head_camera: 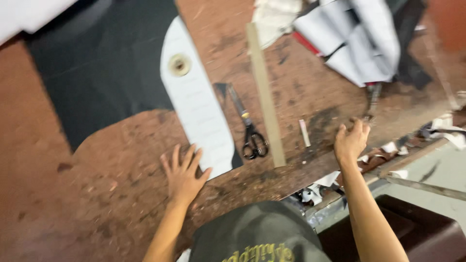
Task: The person marks lines on a piece of black material using a ruler and a white marking tool, then uses shears to cut out a pattern, using a template weighted down by a wrench and another object to guide the final shape.
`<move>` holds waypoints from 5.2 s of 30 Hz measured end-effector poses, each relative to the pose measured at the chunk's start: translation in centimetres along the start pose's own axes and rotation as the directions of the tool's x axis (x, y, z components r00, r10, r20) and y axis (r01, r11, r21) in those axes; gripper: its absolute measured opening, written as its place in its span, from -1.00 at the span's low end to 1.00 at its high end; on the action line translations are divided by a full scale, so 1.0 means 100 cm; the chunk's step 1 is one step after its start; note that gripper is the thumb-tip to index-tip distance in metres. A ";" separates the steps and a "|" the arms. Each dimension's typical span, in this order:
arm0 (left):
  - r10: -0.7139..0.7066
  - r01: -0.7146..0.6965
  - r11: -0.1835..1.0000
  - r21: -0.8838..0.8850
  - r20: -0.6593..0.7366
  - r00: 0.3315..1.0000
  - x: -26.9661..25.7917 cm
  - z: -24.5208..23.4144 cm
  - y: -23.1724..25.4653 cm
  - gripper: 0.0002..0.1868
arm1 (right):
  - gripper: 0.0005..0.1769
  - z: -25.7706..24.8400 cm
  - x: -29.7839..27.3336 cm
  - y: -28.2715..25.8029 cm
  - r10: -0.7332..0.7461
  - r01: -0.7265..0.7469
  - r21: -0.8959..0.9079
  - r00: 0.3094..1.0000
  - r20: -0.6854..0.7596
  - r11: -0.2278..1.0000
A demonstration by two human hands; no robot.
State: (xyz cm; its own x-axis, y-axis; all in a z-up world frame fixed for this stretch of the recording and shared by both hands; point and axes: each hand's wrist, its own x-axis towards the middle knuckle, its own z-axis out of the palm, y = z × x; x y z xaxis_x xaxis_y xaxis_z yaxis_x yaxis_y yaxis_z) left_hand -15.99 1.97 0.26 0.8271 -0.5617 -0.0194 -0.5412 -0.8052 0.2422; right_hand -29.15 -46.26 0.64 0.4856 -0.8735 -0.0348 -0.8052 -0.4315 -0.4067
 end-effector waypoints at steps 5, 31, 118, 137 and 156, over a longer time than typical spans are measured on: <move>-0.004 0.004 1.000 0.025 -0.004 1.000 -0.003 0.003 -0.006 -0.21 | -0.10 0.017 0.086 0.055 0.012 -0.024 -0.118 0.995 -0.103 0.993; -0.072 0.059 0.996 0.064 0.224 0.972 0.003 -0.008 -0.002 -0.14 | -0.72 0.087 -0.179 -0.274 -0.604 0.471 0.389 0.699 0.383 0.792; 0.117 -0.100 0.993 -0.061 0.438 0.891 0.091 -0.058 -0.012 0.11 | -0.47 -0.013 -0.385 -0.073 -0.003 -0.667 0.242 0.338 0.941 0.705; 0.125 -0.084 0.988 -0.128 0.358 0.925 0.111 -0.061 -0.026 -0.32 | -0.52 -0.007 -0.371 -0.090 -0.062 -0.639 0.291 0.356 0.932 0.712; 0.159 -0.118 0.985 -0.130 0.381 0.911 0.124 -0.064 -0.027 -0.35 | -0.53 0.003 -0.353 -0.104 -0.059 -0.627 0.263 0.327 0.943 0.733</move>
State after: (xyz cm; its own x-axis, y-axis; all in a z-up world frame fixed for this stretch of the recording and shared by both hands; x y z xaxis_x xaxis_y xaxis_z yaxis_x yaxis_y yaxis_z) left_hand -3.27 -1.62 5.53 0.6094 -0.7121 -0.3486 -0.6105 -0.7020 0.3668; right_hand -37.87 -10.87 5.84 0.5271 -0.0478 -0.8485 -0.8052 0.2912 -0.5166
